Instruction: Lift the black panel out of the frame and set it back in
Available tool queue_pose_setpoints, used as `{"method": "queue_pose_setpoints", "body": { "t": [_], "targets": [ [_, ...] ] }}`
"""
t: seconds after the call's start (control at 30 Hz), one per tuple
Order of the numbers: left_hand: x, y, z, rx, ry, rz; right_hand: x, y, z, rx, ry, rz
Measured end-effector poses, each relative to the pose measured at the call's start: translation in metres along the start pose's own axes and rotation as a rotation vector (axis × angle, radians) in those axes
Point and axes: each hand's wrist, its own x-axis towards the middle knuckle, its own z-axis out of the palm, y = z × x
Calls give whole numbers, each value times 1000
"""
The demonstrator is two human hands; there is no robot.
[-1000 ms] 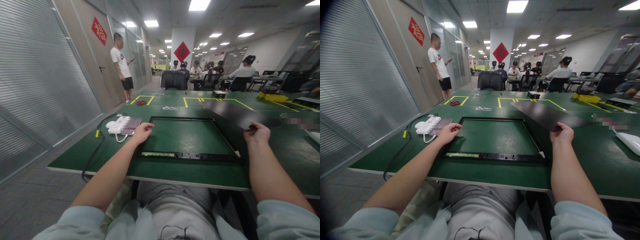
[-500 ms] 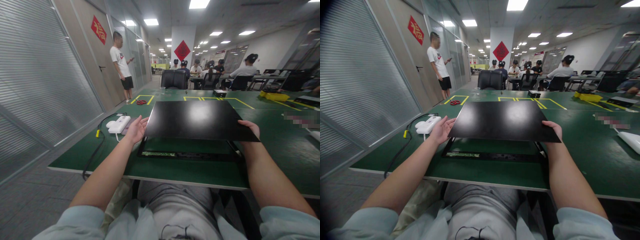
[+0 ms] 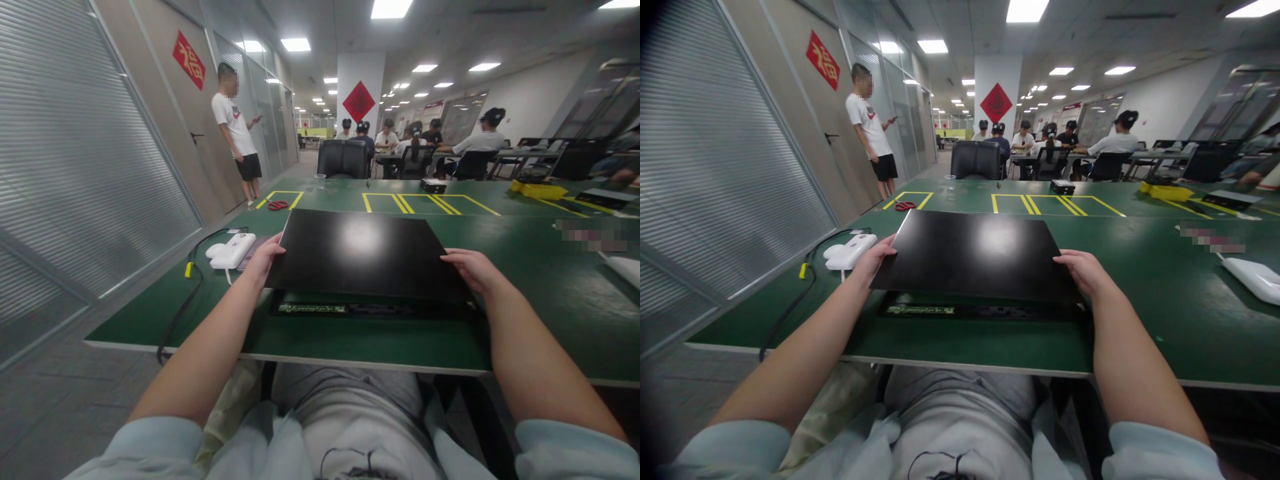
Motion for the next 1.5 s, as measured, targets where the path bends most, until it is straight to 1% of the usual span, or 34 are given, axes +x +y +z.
{"method": "queue_pose_setpoints", "body": {
  "t": [0.1, 0.23, 0.33, 0.43, 0.5, 0.6, 0.7, 0.8, 0.9, 0.97, 1.07, 1.13, 1.2, 1.3, 1.4, 1.47, 1.5],
  "targets": [
    [-1, 0, 3, 17, 19, 39, 8, 6, 3, -55, 75, -29],
    [-3, 3, 7, -2, 62, 44, 7, 9, 10, -63, 159, -90],
    [-3, 8, 7, -22, 97, 60, 4, 10, 17, -119, 155, -125],
    [1, 12, 4, -33, 86, 90, 4, 7, 20, -262, 150, -166],
    [6, 13, 2, -41, 83, 106, 6, 3, 20, -328, 140, -191],
    [12, 12, 0, -32, 90, 116, 13, -6, 17, -347, 99, -183],
    [14, 9, -1, -24, 122, 133, 23, -15, 14, -293, 83, -168],
    [15, 1, -5, -14, 129, 167, 33, -14, 13, -199, 109, -136],
    [18, -17, -13, 22, 120, 177, 40, -2, 13, -186, 101, -118],
    [19, -30, -17, 1, 144, 167, 41, 9, 12, -139, 98, -112],
    [18, -42, -18, -46, 156, 142, 40, 22, 11, 23, 177, -110],
    [15, -42, -14, -59, 162, 117, 41, 27, 11, 101, 194, -113],
    [13, -37, -9, -80, 165, 87, 46, 29, 13, 159, 199, -111],
    [12, -30, -5, -137, 156, 28, 55, 30, 18, 192, 198, -110],
    [17, -31, -8, -160, 155, -14, 62, 31, 22, 187, 178, -117],
    [21, -36, -13, -136, 189, -16, 65, 32, 21, 181, 156, -94],
    [24, -39, -15, -103, 227, -11, 66, 32, 19, 180, 148, -75]
  ]
}}
